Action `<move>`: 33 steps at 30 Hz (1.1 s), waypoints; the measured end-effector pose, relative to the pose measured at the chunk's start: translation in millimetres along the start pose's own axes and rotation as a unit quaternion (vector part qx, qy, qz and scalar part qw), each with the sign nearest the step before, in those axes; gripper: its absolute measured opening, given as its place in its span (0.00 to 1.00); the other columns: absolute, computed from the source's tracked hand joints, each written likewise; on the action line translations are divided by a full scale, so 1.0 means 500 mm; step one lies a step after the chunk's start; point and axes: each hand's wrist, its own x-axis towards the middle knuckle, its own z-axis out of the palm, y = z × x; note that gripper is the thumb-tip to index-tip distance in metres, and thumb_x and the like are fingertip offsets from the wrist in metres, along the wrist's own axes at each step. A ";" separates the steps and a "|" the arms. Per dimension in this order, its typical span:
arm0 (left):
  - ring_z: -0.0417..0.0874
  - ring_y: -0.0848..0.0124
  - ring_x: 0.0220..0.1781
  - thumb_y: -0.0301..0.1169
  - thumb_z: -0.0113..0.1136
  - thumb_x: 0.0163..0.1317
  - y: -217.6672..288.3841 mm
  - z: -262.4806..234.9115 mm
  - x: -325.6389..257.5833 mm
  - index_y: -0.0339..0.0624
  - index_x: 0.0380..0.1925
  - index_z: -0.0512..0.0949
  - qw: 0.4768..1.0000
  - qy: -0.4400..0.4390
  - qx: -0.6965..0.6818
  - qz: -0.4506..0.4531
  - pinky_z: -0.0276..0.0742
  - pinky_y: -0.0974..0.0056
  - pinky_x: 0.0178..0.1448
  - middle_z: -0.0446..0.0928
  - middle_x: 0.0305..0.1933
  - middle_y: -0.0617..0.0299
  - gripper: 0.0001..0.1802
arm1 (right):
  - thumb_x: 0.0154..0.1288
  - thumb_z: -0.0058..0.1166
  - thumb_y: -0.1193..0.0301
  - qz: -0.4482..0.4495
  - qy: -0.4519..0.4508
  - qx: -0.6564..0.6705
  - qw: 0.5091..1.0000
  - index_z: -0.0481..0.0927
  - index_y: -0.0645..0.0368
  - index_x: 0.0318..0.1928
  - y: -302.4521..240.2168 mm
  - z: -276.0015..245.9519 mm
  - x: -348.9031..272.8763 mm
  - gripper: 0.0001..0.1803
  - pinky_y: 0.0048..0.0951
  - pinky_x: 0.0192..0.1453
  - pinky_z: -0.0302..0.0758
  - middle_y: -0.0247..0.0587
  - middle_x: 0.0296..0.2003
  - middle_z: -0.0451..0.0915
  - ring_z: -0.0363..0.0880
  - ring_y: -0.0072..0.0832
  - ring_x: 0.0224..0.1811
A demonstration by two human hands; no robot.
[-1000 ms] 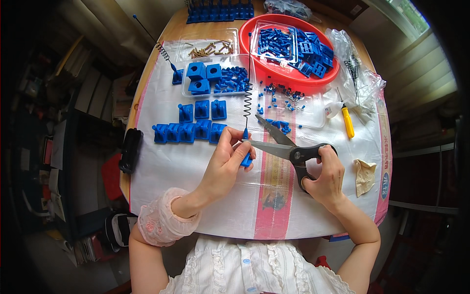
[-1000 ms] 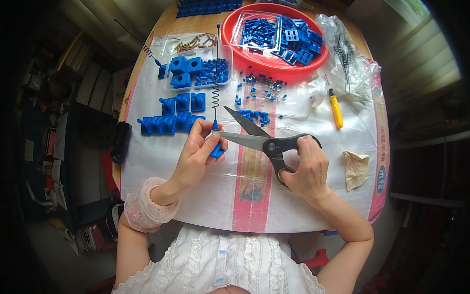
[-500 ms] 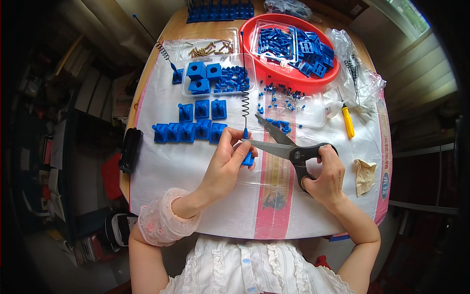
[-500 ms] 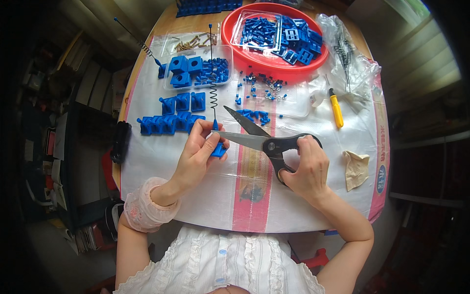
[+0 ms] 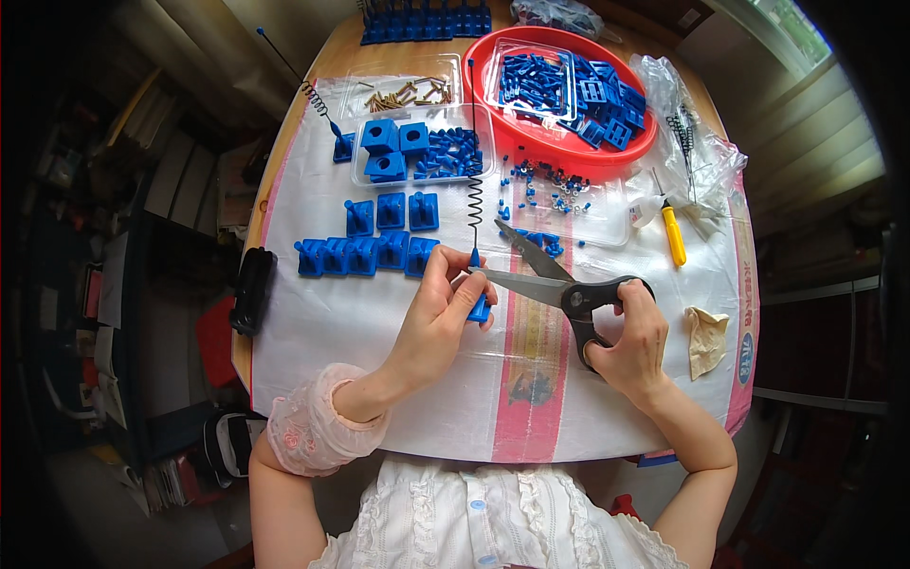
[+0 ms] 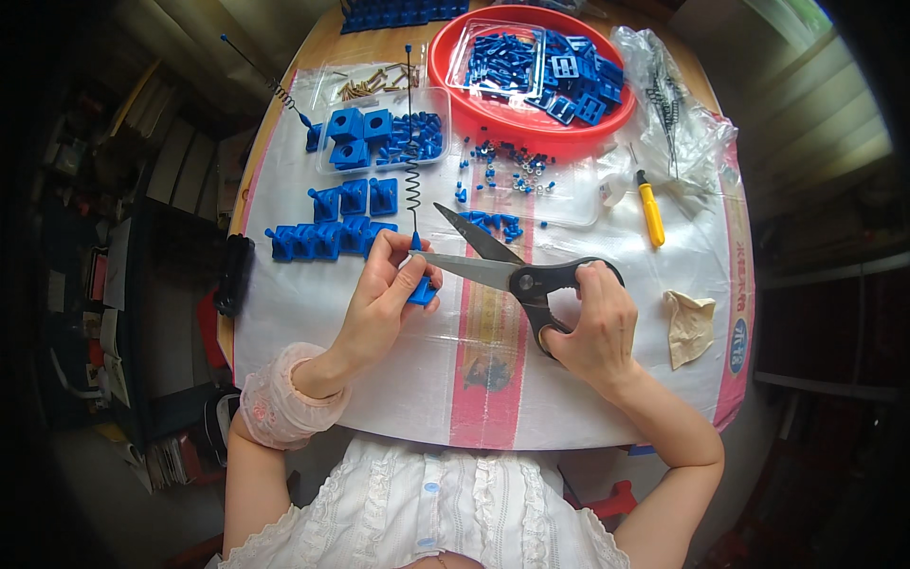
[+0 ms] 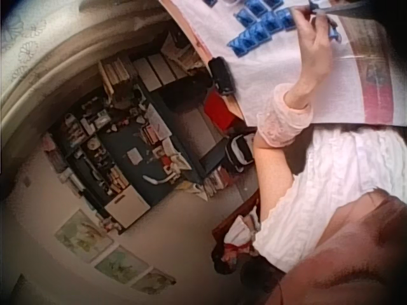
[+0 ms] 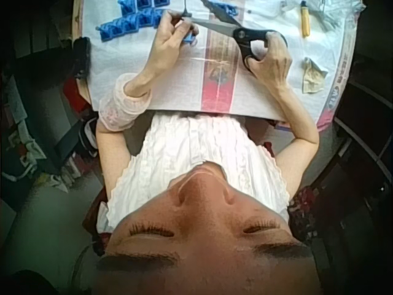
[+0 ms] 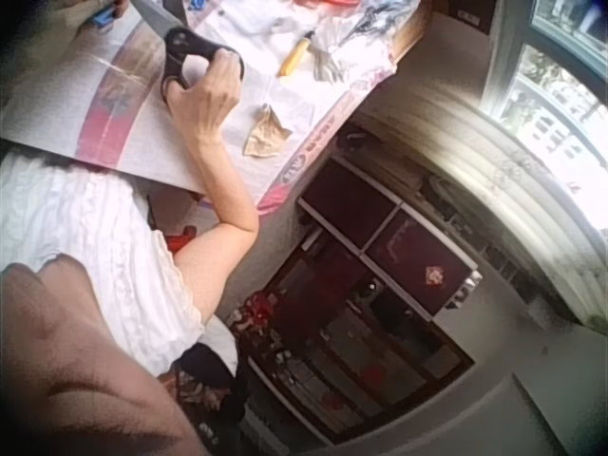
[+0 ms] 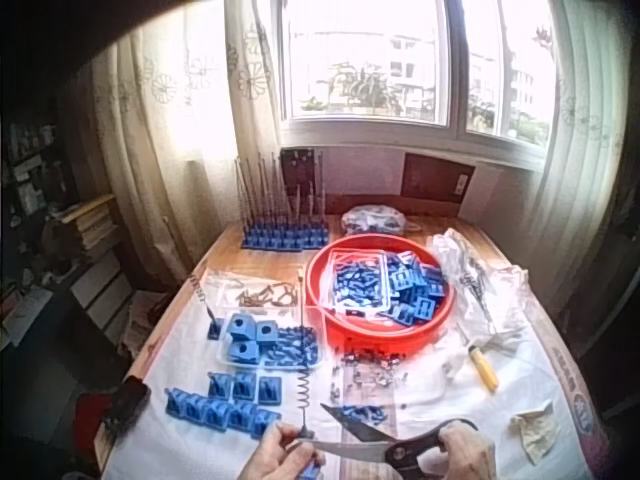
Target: The recorder is assembling small blue plastic lighting components and metal springs at a workstation.
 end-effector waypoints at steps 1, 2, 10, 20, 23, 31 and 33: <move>0.77 0.72 0.48 0.30 0.45 0.78 -0.002 0.005 0.000 0.38 0.53 0.63 1.000 0.006 -0.003 0.014 0.81 0.66 0.44 0.66 0.51 0.58 0.09 | 0.32 0.64 0.77 0.001 -0.002 -0.001 1.000 0.68 0.64 0.39 -0.002 -0.001 0.001 0.27 0.40 0.31 0.68 0.45 0.30 0.69 0.72 0.42 0.30; 0.77 0.72 0.48 0.30 0.45 0.78 -0.003 0.008 0.000 0.39 0.53 0.63 1.000 0.012 -0.007 0.028 0.81 0.66 0.45 0.66 0.51 0.58 0.09 | 0.32 0.64 0.77 0.002 -0.005 -0.001 1.000 0.68 0.64 0.39 -0.003 -0.002 0.002 0.27 0.40 0.32 0.68 0.45 0.30 0.69 0.72 0.42 0.30; 0.78 0.71 0.48 0.30 0.45 0.78 -0.007 0.005 0.000 0.37 0.53 0.62 1.000 0.005 -0.013 0.014 0.83 0.64 0.46 0.68 0.49 0.57 0.10 | 0.33 0.64 0.76 0.005 -0.002 0.001 1.000 0.68 0.64 0.38 -0.002 -0.001 0.002 0.27 0.40 0.32 0.68 0.45 0.30 0.69 0.72 0.42 0.30; 0.78 0.70 0.47 0.32 0.47 0.78 0.002 0.009 0.002 0.38 0.50 0.64 0.999 0.003 -0.047 -0.006 0.82 0.64 0.46 0.71 0.45 0.57 0.10 | 0.34 0.63 0.77 0.040 -0.009 0.006 0.999 0.68 0.64 0.39 0.001 0.001 0.000 0.26 0.42 0.33 0.69 0.46 0.29 0.69 0.72 0.44 0.30; 0.78 0.69 0.48 0.30 0.48 0.77 0.005 0.008 0.001 0.38 0.50 0.65 0.997 0.000 -0.079 -0.010 0.82 0.62 0.48 0.71 0.46 0.56 0.09 | 0.36 0.62 0.78 0.065 -0.015 0.021 0.998 0.69 0.64 0.39 0.005 0.003 0.001 0.25 0.42 0.34 0.69 0.46 0.30 0.69 0.72 0.44 0.30; 0.77 0.70 0.47 0.30 0.45 0.77 0.016 0.008 0.002 0.38 0.50 0.65 0.994 -0.006 -0.105 -0.023 0.79 0.64 0.45 0.70 0.46 0.56 0.09 | 0.36 0.62 0.78 0.081 -0.006 0.034 0.996 0.69 0.64 0.40 0.011 -0.007 0.003 0.25 0.40 0.35 0.69 0.45 0.31 0.69 0.72 0.43 0.31; 0.76 0.72 0.45 0.31 0.45 0.77 0.017 0.007 0.004 0.40 0.48 0.65 0.995 -0.004 -0.097 -0.033 0.77 0.67 0.40 0.71 0.44 0.58 0.07 | 0.36 0.61 0.78 0.079 0.002 0.038 0.996 0.69 0.63 0.40 0.015 -0.007 0.002 0.26 0.40 0.35 0.68 0.45 0.30 0.69 0.72 0.43 0.31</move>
